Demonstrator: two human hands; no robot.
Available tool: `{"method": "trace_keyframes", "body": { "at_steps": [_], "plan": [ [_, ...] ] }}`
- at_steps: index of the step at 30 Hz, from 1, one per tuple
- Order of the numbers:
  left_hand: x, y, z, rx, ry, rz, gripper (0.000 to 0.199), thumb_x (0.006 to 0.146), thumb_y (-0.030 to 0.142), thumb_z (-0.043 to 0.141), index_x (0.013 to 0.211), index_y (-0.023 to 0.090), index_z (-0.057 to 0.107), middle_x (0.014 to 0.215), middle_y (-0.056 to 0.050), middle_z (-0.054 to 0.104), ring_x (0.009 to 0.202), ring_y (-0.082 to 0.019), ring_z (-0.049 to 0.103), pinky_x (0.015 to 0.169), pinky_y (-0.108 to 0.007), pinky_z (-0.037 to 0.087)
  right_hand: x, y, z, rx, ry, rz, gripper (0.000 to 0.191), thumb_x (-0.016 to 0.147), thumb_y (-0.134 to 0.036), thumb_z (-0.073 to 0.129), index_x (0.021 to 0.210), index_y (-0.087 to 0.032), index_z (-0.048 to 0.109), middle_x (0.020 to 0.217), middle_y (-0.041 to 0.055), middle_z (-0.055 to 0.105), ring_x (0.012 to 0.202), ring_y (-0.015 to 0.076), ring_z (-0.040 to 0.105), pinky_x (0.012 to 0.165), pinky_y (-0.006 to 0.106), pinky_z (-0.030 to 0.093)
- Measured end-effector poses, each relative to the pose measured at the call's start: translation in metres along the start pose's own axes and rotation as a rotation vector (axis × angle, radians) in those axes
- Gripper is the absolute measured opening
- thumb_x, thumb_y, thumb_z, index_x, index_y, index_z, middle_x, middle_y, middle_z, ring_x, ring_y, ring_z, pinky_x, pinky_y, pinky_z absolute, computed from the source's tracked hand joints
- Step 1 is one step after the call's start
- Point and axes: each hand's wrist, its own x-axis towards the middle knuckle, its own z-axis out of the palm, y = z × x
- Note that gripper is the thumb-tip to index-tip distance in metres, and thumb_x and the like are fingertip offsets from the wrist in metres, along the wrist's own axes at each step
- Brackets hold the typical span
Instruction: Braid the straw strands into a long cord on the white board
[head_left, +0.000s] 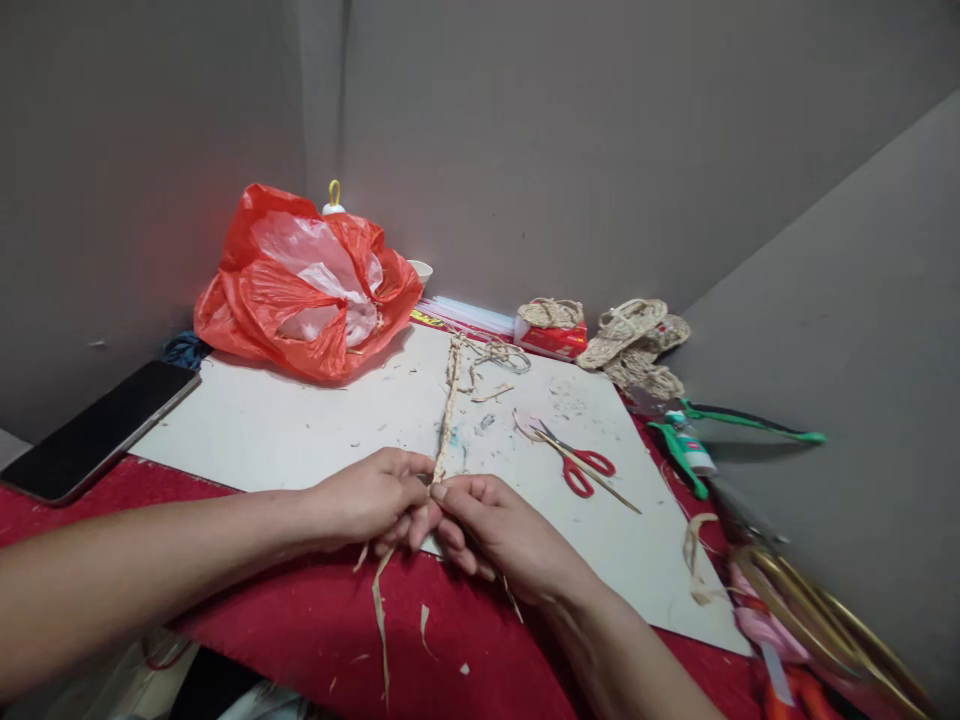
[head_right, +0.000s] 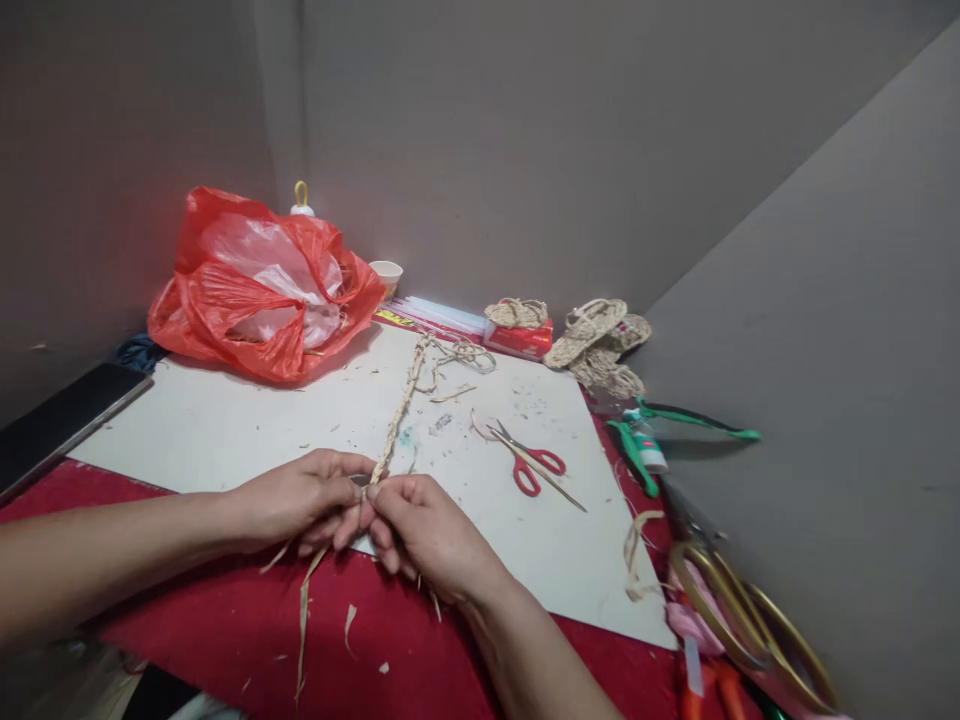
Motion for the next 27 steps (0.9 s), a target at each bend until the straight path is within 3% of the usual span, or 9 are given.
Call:
{"method": "trace_keyframes", "body": {
  "at_steps": [3, 6, 8, 13, 16, 20, 22, 25, 27],
  "plan": [
    [-0.005, -0.004, 0.003, 0.038, 0.028, -0.008, 0.037, 0.078, 0.018, 0.036, 0.113, 0.010, 0.047, 0.051, 0.004, 0.054, 0.031, -0.007, 0.037, 0.035, -0.018, 0.034, -0.001, 0.000, 0.006, 0.095, 0.031, -0.043, 0.034, 0.078, -0.042, 0.059, 0.059, -0.015, 0.048, 0.040, -0.0118, 0.028, 0.033, 0.0015, 0.015, 0.033, 0.017, 0.009],
    [-0.012, -0.005, 0.007, 0.168, 0.064, -0.002, 0.062, 0.085, 0.022, 0.034, 0.142, 0.013, 0.013, 0.056, 0.004, 0.057, 0.035, -0.009, 0.047, 0.038, -0.018, 0.036, -0.002, 0.003, 0.011, 0.104, 0.084, -0.078, 0.039, 0.078, -0.042, 0.059, 0.055, -0.018, 0.040, 0.040, -0.0117, 0.026, 0.035, 0.0022, 0.015, 0.034, 0.019, 0.008],
    [-0.015, -0.005, 0.010, 0.324, 0.118, 0.036, 0.067, 0.087, 0.023, 0.032, 0.145, 0.017, 0.000, 0.060, 0.003, 0.058, 0.040, -0.010, 0.051, 0.043, -0.019, 0.040, -0.002, 0.005, 0.013, 0.096, 0.105, -0.086, 0.041, 0.079, -0.042, 0.058, 0.053, -0.019, 0.036, 0.040, -0.0110, 0.027, 0.035, 0.0024, 0.016, 0.035, 0.019, 0.009],
    [-0.015, -0.012, 0.024, 0.973, 0.338, 0.179, 0.074, 0.084, 0.017, 0.036, 0.146, 0.011, -0.004, 0.080, -0.010, 0.067, 0.070, -0.021, 0.062, 0.064, -0.032, 0.046, -0.004, 0.008, 0.017, 0.125, 0.130, -0.081, 0.040, 0.075, -0.041, 0.060, 0.053, -0.019, 0.036, 0.040, -0.0111, 0.028, 0.036, 0.0023, 0.015, 0.036, 0.019, 0.008],
    [-0.022, -0.017, 0.033, 1.219, 0.327, 0.203, 0.077, 0.082, 0.015, 0.035, 0.144, 0.009, -0.010, 0.089, -0.014, 0.068, 0.075, -0.025, 0.063, 0.065, -0.035, 0.046, -0.003, 0.008, 0.020, 0.115, 0.152, -0.076, 0.034, 0.072, -0.036, 0.061, 0.053, -0.019, 0.038, 0.038, -0.0109, 0.029, 0.035, 0.0021, 0.016, 0.036, 0.019, 0.008],
    [-0.046, 0.002, 0.040, 1.410, 0.249, 0.309, 0.066, 0.083, 0.019, 0.037, 0.145, 0.010, 0.013, 0.091, -0.014, 0.068, 0.071, -0.023, 0.063, 0.064, -0.034, 0.046, 0.000, 0.010, 0.022, 0.064, 0.124, -0.129, 0.020, 0.070, -0.027, 0.054, 0.055, -0.017, 0.045, 0.039, -0.0093, 0.032, 0.035, 0.0027, 0.020, 0.036, 0.019, 0.011],
    [-0.050, 0.027, 0.042, 1.453, 0.327, 0.332, 0.049, 0.087, 0.025, 0.034, 0.135, 0.017, 0.038, 0.081, -0.010, 0.068, 0.066, -0.022, 0.063, 0.063, -0.033, 0.046, 0.000, 0.012, 0.022, 0.068, 0.111, -0.140, 0.021, 0.069, -0.026, 0.052, 0.053, -0.018, 0.041, 0.040, -0.0093, 0.031, 0.035, 0.0027, 0.021, 0.036, 0.019, 0.011],
    [-0.028, 0.065, 0.045, 1.500, 0.462, 0.262, 0.036, 0.088, 0.029, 0.034, 0.096, 0.016, 0.066, 0.082, -0.011, 0.068, 0.075, -0.024, 0.064, 0.067, -0.033, 0.047, -0.001, 0.012, 0.023, 0.094, 0.106, -0.091, 0.023, 0.066, -0.032, 0.057, 0.057, -0.019, 0.040, 0.040, -0.0117, 0.026, 0.035, 0.0024, 0.018, 0.036, 0.019, 0.008],
    [0.002, 0.079, 0.045, 1.510, 0.439, 0.083, 0.036, 0.085, 0.032, 0.040, 0.093, 0.011, 0.068, 0.090, -0.017, 0.068, 0.085, -0.028, 0.064, 0.072, -0.036, 0.048, -0.001, 0.011, 0.024, 0.092, 0.115, -0.068, 0.025, 0.064, -0.035, 0.060, 0.062, -0.020, 0.041, 0.041, -0.0132, 0.024, 0.036, 0.0022, 0.015, 0.035, 0.019, 0.006]
  ]
}}
